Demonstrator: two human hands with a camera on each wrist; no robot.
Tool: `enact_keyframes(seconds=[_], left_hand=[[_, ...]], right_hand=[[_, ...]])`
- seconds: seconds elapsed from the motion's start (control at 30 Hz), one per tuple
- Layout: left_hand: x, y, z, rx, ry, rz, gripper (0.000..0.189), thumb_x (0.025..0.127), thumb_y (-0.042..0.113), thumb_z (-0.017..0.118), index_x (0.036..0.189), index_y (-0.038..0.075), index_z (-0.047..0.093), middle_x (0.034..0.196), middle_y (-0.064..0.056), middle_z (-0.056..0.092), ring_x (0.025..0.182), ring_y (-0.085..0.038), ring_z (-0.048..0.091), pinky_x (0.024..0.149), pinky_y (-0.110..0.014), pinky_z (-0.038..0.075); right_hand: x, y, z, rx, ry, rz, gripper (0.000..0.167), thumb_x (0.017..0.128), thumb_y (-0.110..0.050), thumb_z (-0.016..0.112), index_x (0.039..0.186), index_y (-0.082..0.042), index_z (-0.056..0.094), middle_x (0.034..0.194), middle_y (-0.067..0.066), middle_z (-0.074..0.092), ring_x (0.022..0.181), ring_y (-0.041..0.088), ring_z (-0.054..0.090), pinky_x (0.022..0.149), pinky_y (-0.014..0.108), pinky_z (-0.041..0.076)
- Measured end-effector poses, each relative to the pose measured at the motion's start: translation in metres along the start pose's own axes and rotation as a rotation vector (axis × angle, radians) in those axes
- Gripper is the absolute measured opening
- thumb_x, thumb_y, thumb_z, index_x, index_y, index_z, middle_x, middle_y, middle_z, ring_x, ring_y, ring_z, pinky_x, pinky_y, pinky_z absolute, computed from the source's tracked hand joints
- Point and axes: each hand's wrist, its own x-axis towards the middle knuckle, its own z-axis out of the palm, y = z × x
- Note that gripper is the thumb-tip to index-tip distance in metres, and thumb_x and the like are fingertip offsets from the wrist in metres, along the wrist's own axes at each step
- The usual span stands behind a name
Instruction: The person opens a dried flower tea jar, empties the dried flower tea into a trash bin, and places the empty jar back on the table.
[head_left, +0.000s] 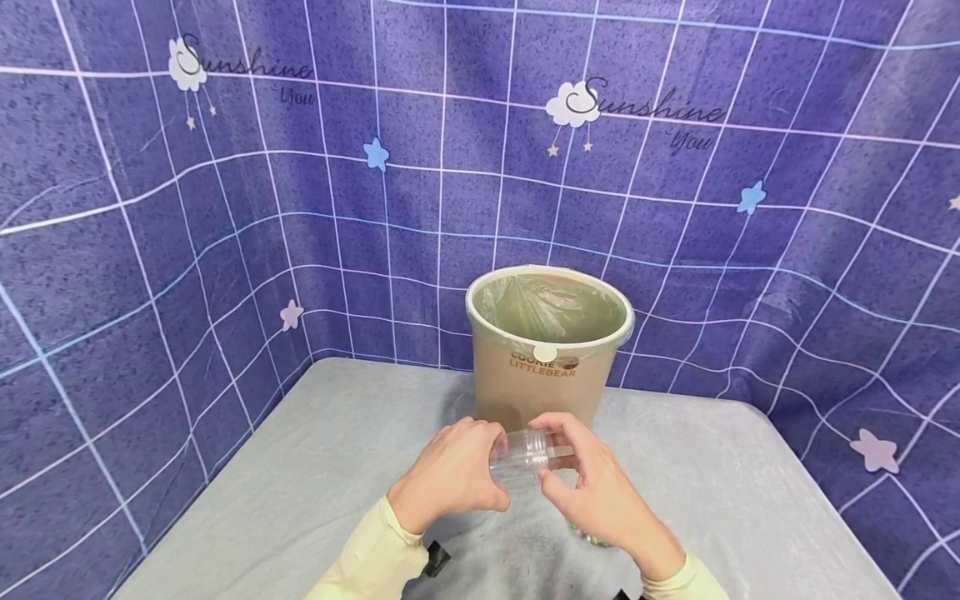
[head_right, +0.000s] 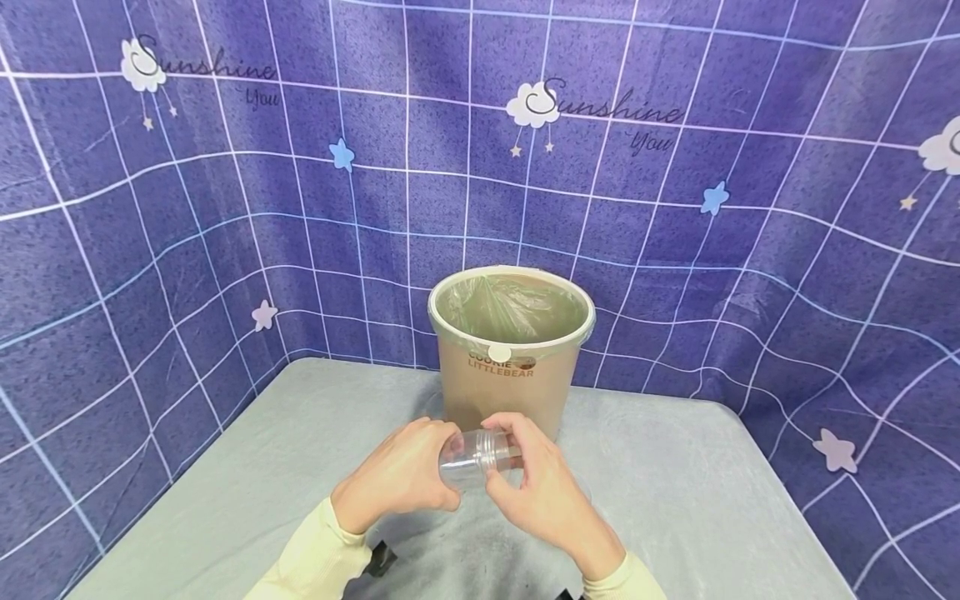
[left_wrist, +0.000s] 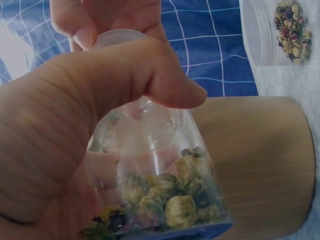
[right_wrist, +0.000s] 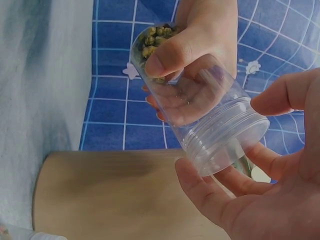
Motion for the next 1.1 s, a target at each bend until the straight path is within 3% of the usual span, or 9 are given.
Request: enact_keyframes(seconds=[0.5,1.1], left_hand=[[0.0007,-0.0002,0.0005,-0.001,0.002,0.004,0.044,0.052,0.032,0.088,0.087,0.022,0.065,0.071,0.017,0.052,0.069,-0.009,0.048,0.06,-0.026,0.041],[-0.0003,0.0006,-0.0005,0.003,-0.008,-0.003,0.044,0.052,0.032,0.089,0.087,0.022,0.064,0.071,0.016,0.051,0.069,-0.009,0.048,0.06,-0.027,0.041]], right_hand=[[-0.0016,0.0003,-0.0018,-0.036,-0.021,-0.073,0.062,0.074,0.012,0.067,0.132,-0.009,0.054,0.129,0.004,0.059,0.113,0.023,0.065,0.085,0.035,0.06],[-0.002,0.0006,-0.0003,-0.055,-0.029,-0.052,0.07,0.073,0.012,0.067,0.135,-0.015,0.054,0.133,0.001,0.058,0.116,0.02,0.063,0.085,0.034,0.06]])
